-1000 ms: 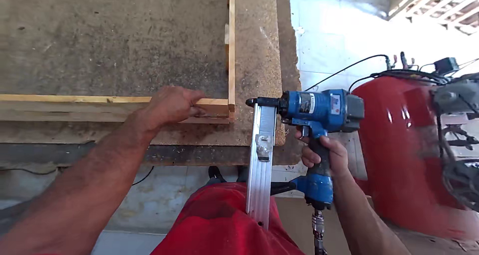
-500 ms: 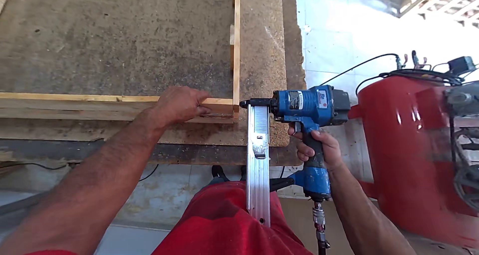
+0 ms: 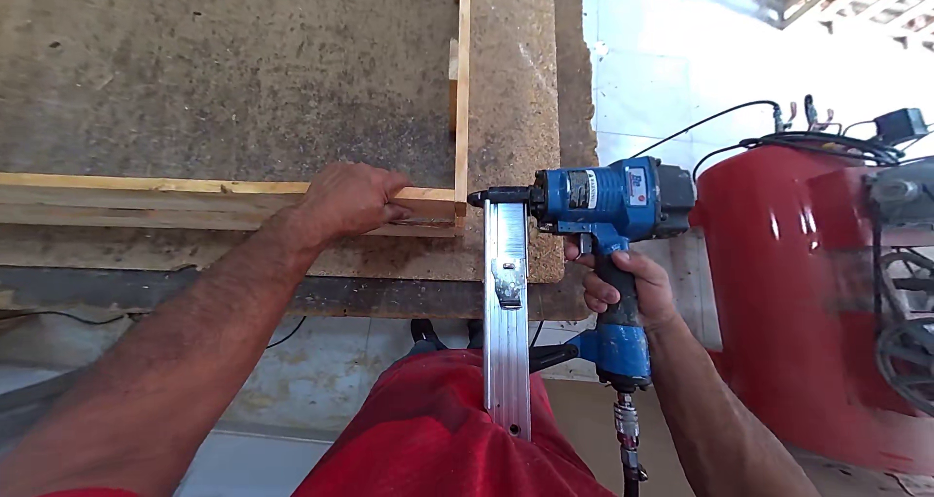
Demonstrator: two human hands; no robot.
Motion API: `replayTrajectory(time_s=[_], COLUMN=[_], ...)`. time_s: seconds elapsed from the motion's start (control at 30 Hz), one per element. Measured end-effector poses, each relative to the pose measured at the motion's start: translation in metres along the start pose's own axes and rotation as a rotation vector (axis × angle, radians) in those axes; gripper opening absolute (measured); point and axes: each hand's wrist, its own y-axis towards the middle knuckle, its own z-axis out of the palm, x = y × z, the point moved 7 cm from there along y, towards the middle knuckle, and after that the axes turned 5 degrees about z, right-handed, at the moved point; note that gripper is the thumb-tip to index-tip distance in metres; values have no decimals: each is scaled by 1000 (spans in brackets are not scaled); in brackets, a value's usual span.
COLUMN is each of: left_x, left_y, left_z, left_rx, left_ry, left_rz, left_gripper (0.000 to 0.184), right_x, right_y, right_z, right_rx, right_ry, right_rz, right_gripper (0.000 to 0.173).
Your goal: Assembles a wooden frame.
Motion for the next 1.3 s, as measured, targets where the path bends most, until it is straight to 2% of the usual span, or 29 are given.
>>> replayTrajectory(time_s=[0.4, 0.53, 0.67, 0.87, 1.3], left_x=[-2, -6, -7, -9, -6], left_y=[-2, -2, -3, -5, -5], left_z=[1, 3, 4, 4, 5], left_rx=[-23, -28, -115, -192, -213], left_ry=[9, 68, 131, 164, 177], left_rz=[-7, -71, -55, -30, -33], left_gripper=[33, 48, 42, 46, 46], right_x=[-6, -22, -32, -39, -37], right_y=[-5, -3, -5, -2, 10], right_z=[-3, -12, -30, -37, -38], right_rx=[-16, 2, -37, -19, 29], right_ry=[21, 69, 111, 166, 162], right_rz=[28, 19, 9, 5, 26], right_gripper=[43, 40, 42, 42, 41])
